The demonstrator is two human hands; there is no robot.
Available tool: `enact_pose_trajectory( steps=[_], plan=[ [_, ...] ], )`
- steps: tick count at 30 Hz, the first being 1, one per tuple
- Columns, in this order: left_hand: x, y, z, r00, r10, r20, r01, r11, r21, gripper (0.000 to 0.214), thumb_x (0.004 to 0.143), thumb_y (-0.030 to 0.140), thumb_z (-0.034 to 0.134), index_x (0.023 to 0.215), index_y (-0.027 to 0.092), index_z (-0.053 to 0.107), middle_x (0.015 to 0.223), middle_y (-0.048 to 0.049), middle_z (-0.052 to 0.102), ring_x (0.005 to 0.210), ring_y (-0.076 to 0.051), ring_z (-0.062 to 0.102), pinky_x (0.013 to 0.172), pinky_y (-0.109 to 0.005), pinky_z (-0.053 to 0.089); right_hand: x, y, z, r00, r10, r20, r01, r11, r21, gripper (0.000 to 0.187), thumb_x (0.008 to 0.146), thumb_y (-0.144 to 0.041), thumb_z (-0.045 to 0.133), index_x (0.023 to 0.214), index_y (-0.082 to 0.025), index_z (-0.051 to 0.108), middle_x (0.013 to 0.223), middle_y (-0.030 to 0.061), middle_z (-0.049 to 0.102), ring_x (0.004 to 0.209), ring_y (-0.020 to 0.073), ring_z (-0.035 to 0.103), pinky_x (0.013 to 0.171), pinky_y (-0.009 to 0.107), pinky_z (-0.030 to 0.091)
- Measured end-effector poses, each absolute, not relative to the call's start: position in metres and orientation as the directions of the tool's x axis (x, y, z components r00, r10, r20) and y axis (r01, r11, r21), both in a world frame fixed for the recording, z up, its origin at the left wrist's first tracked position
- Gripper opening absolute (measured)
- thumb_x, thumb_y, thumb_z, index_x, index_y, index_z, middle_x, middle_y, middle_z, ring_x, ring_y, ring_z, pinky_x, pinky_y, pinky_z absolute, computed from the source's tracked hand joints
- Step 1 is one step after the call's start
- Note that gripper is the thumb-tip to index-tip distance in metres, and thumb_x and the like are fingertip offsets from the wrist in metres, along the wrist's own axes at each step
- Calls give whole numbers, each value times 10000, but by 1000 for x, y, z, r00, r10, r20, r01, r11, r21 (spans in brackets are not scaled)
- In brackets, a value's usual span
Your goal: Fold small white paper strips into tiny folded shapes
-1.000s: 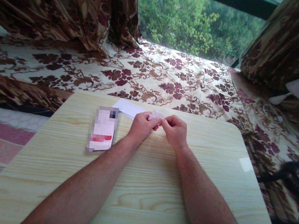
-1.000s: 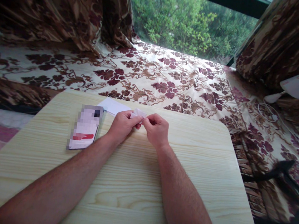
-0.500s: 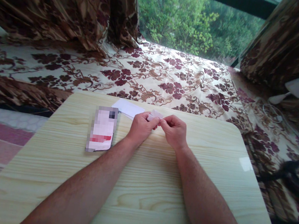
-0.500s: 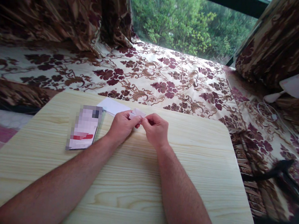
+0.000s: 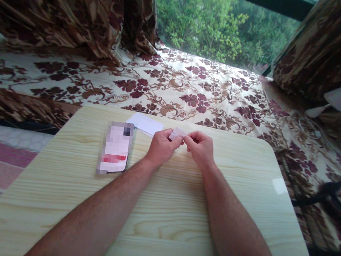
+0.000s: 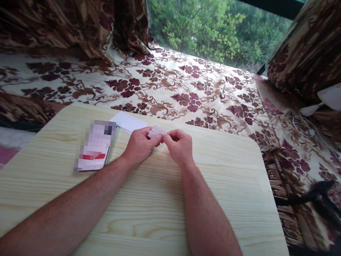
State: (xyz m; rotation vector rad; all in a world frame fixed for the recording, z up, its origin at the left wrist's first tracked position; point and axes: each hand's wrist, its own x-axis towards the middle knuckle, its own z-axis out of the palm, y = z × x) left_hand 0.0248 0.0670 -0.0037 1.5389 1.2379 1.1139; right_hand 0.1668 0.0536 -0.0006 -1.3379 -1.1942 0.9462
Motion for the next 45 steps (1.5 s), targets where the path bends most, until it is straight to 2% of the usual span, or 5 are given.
enact_pose_trajectory(
  steps=[6, 19, 27, 37, 45],
  plan=[
    [25, 66, -2, 117, 983, 143, 225, -167, 960, 176, 786, 299, 638, 720, 146, 693, 635, 7, 637, 592, -118, 542, 565, -229, 403, 169, 54, 0, 155, 983, 102, 176, 74, -982, 130, 723, -280, 649, 655, -170, 644, 526, -29, 593, 451, 83, 454, 440, 214, 319],
    [25, 66, -2, 125, 984, 130, 197, -153, 968, 226, 805, 377, 639, 757, 157, 654, 643, 8, 622, 594, -127, 546, 571, -240, 406, 170, 54, -4, 152, 985, 83, 113, 66, -991, 162, 745, -309, 666, 671, -170, 632, 495, -49, 528, 439, 79, 412, 428, 220, 287],
    [23, 68, -6, 116, 986, 116, 178, -135, 975, 237, 815, 385, 626, 749, 158, 650, 629, 12, 603, 590, -126, 533, 561, -243, 383, 171, 54, -4, 99, 995, 34, 78, 26, -997, 187, 733, -347, 692, 706, -180, 612, 543, -46, 551, 458, 87, 453, 450, 222, 351],
    [23, 68, -5, 153, 984, 96, 137, -117, 984, 218, 785, 361, 648, 739, 148, 657, 631, 13, 602, 585, -117, 513, 558, -234, 376, 170, 53, -6, 60, 993, 101, 158, 91, -983, 237, 763, -388, 673, 684, -180, 594, 513, -55, 490, 455, 76, 376, 434, 225, 258],
    [24, 68, -3, 114, 989, 97, 160, -115, 980, 235, 796, 380, 642, 773, 149, 671, 640, 2, 629, 597, -127, 555, 565, -239, 412, 174, 54, -5, 33, 996, 84, 99, 80, -992, 203, 765, -351, 686, 699, -169, 626, 525, -46, 535, 467, 78, 429, 443, 220, 308]
  ],
)
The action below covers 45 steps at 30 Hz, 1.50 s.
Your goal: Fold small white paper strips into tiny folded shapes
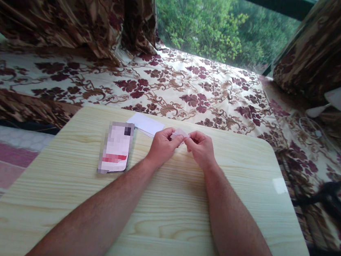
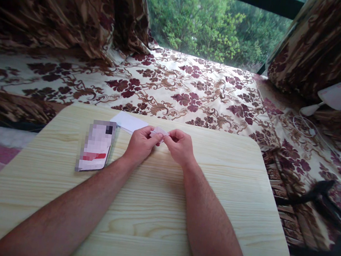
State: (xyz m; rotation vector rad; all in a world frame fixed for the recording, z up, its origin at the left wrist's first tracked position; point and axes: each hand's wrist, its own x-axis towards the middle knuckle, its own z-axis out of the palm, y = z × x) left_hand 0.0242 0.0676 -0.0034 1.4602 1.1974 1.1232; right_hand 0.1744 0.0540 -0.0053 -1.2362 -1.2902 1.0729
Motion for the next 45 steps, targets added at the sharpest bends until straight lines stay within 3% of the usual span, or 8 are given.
enact_pose_trajectory(
  steps=[6, 10, 17, 24, 35, 45],
  plan=[
    [26, 67, 1, 151, 987, 47, -7, -47, 999, 210, 789, 352, 641, 811, 143, 653, 693, -28, 680, 562, -125, 576, 538, -245, 461, 177, 56, -6, 119, 983, 137, -13, 140, -990, 185, 749, -306, 700, 885, -183, 684, 724, -3, 672, 583, 110, 573, 508, 233, 480],
    [25, 69, -2, 161, 986, 42, -7, -41, 999, 200, 781, 353, 655, 800, 154, 660, 638, -7, 645, 514, -109, 526, 489, -231, 410, 177, 56, -5, 120, 980, 157, -85, 168, -982, 146, 750, -286, 691, 866, -198, 677, 762, 7, 692, 672, 137, 643, 558, 255, 538],
    [20, 71, -4, 187, 981, 56, 72, -71, 995, 191, 780, 358, 655, 733, 173, 647, 522, 43, 509, 481, -95, 409, 478, -241, 304, 178, 57, -10, 109, 984, 141, -82, 151, -985, 132, 722, -277, 711, 833, -209, 691, 674, -10, 664, 624, 135, 621, 558, 269, 534],
    [18, 72, -1, 188, 980, 64, 138, -90, 986, 234, 763, 341, 669, 624, 177, 575, 516, 46, 486, 500, -99, 395, 493, -251, 294, 179, 57, -9, 22, 967, 254, -41, 254, -966, 79, 716, -252, 735, 790, -227, 738, 920, 41, 695, 810, 169, 633, 639, 284, 529],
    [20, 68, 3, 201, 976, 84, 150, -115, 982, 140, 706, 288, 679, 674, 168, 615, 556, 50, 490, 523, -96, 401, 505, -239, 297, 184, 58, -10, 21, 983, 180, -27, 181, -983, 98, 698, -256, 743, 773, -198, 718, 806, 25, 704, 678, 135, 619, 642, 287, 520],
    [23, 66, 2, 173, 980, 96, 176, -127, 976, 200, 736, 305, 663, 621, 165, 576, 547, 50, 459, 533, -94, 392, 507, -237, 293, 185, 58, -9, 1, 990, 142, -29, 142, -989, 101, 720, -261, 731, 782, -186, 703, 714, 8, 692, 612, 127, 626, 614, 274, 516]
  ],
)
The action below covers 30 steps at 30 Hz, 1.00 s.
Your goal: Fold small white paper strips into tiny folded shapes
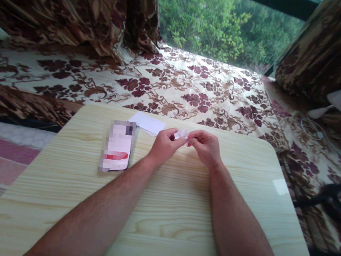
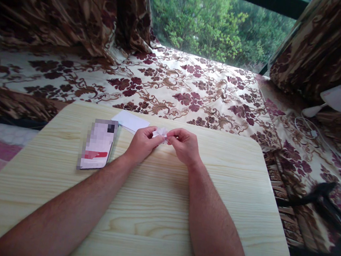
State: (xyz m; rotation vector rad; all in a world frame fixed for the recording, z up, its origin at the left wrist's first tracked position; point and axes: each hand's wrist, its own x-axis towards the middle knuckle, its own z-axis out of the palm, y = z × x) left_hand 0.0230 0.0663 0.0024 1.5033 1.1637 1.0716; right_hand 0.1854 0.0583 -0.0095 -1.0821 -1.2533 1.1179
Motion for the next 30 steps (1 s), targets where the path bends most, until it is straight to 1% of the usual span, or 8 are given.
enact_pose_trajectory(
  steps=[2, 5, 10, 15, 19, 25, 30],
  plan=[
    [23, 66, 3, 154, 984, 91, 193, -120, 974, 210, 748, 323, 655, 628, 164, 589, 548, 48, 471, 535, -96, 397, 510, -238, 299, 186, 58, -9, -12, 991, 136, -14, 136, -991, 110, 726, -269, 724, 793, -184, 703, 709, 9, 691, 620, 130, 628, 624, 276, 519],
    [24, 66, 2, 133, 987, 87, 217, -115, 969, 198, 738, 306, 653, 617, 162, 590, 551, 45, 482, 544, -98, 404, 514, -237, 302, 185, 57, -9, -37, 989, 141, -9, 140, -990, 106, 726, -268, 721, 786, -183, 700, 724, 13, 694, 630, 130, 629, 635, 278, 521],
    [25, 67, 0, 125, 988, 94, 209, -118, 971, 209, 717, 252, 640, 569, 165, 521, 546, 49, 441, 565, -96, 378, 521, -234, 288, 183, 57, -11, -15, 988, 156, 16, 156, -988, 87, 722, -245, 715, 778, -181, 700, 714, 13, 693, 629, 131, 623, 623, 272, 506],
    [25, 68, 0, 135, 985, 107, 226, -136, 965, 243, 722, 246, 634, 551, 166, 482, 539, 50, 393, 570, -95, 360, 527, -240, 265, 182, 57, -13, 9, 984, 178, 5, 178, -984, 60, 724, -208, 711, 774, -178, 700, 683, 9, 692, 602, 124, 605, 582, 256, 463],
    [25, 67, 0, 167, 979, 113, 214, -148, 966, 243, 748, 257, 624, 561, 163, 501, 545, 46, 414, 573, -96, 371, 538, -245, 273, 182, 57, -12, 43, 984, 174, 18, 173, -985, 45, 708, -194, 716, 745, -185, 690, 661, -5, 677, 569, 113, 570, 537, 244, 423],
    [24, 66, 0, 189, 977, 102, 203, -141, 969, 232, 755, 263, 637, 579, 161, 524, 548, 48, 425, 568, -95, 380, 542, -247, 286, 183, 57, -12, 43, 986, 164, -36, 166, -986, 42, 714, -182, 709, 743, -184, 680, 657, -12, 661, 555, 101, 540, 526, 240, 393],
    [23, 66, -3, 211, 972, 106, 201, -149, 968, 233, 765, 296, 647, 609, 159, 542, 561, 48, 440, 559, -93, 381, 540, -248, 286, 182, 58, -11, 63, 986, 156, -29, 158, -987, 55, 704, -197, 711, 729, -181, 665, 638, -17, 643, 545, 100, 522, 517, 239, 382]
  ],
)
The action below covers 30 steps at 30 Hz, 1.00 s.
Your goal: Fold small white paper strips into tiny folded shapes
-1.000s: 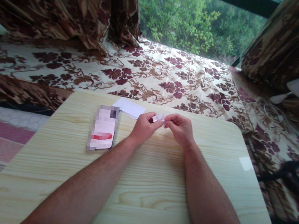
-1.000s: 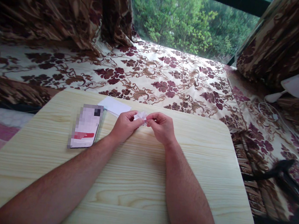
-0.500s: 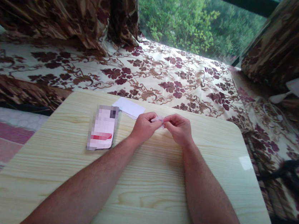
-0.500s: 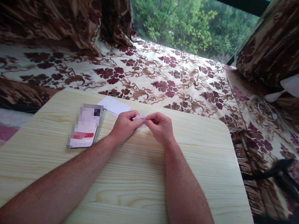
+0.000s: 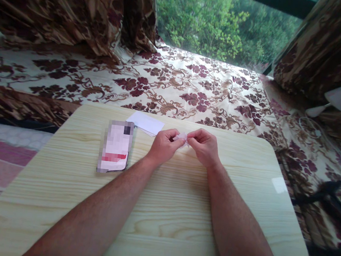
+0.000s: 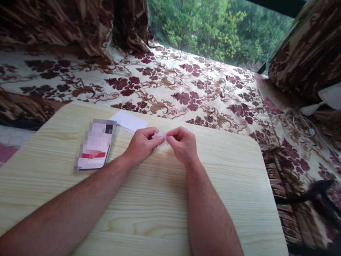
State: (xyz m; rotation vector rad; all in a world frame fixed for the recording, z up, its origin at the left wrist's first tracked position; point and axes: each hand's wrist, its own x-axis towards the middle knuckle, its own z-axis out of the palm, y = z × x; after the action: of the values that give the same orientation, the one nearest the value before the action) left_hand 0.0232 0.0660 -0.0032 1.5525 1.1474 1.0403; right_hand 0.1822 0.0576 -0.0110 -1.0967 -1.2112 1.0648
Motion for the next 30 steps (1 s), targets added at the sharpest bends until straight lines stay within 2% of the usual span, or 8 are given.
enact_pose_trajectory(
  steps=[9, 20, 30],
  plan=[
    [23, 66, -6, 231, 965, 121, 202, -170, 965, 243, 785, 352, 645, 653, 158, 580, 562, 41, 458, 543, -95, 384, 522, -245, 288, 182, 58, -12, 69, 983, 171, -37, 174, -984, 40, 710, -174, 689, 732, -177, 655, 624, -24, 623, 535, 93, 501, 508, 236, 355],
    [24, 65, -6, 226, 965, 136, 202, -182, 962, 228, 805, 328, 644, 672, 150, 593, 594, 37, 478, 568, -92, 398, 536, -244, 296, 181, 58, -10, 89, 981, 172, 39, 169, -985, 55, 705, -217, 669, 730, -189, 629, 619, -31, 599, 538, 101, 489, 512, 244, 366],
    [25, 64, -9, 218, 963, 155, 215, -202, 955, 238, 821, 355, 618, 690, 157, 600, 606, 31, 493, 580, -106, 427, 537, -251, 302, 179, 58, -12, 86, 979, 187, 2, 187, -982, 62, 700, -180, 662, 709, -189, 601, 614, -39, 583, 541, 96, 477, 514, 242, 356]
  ],
)
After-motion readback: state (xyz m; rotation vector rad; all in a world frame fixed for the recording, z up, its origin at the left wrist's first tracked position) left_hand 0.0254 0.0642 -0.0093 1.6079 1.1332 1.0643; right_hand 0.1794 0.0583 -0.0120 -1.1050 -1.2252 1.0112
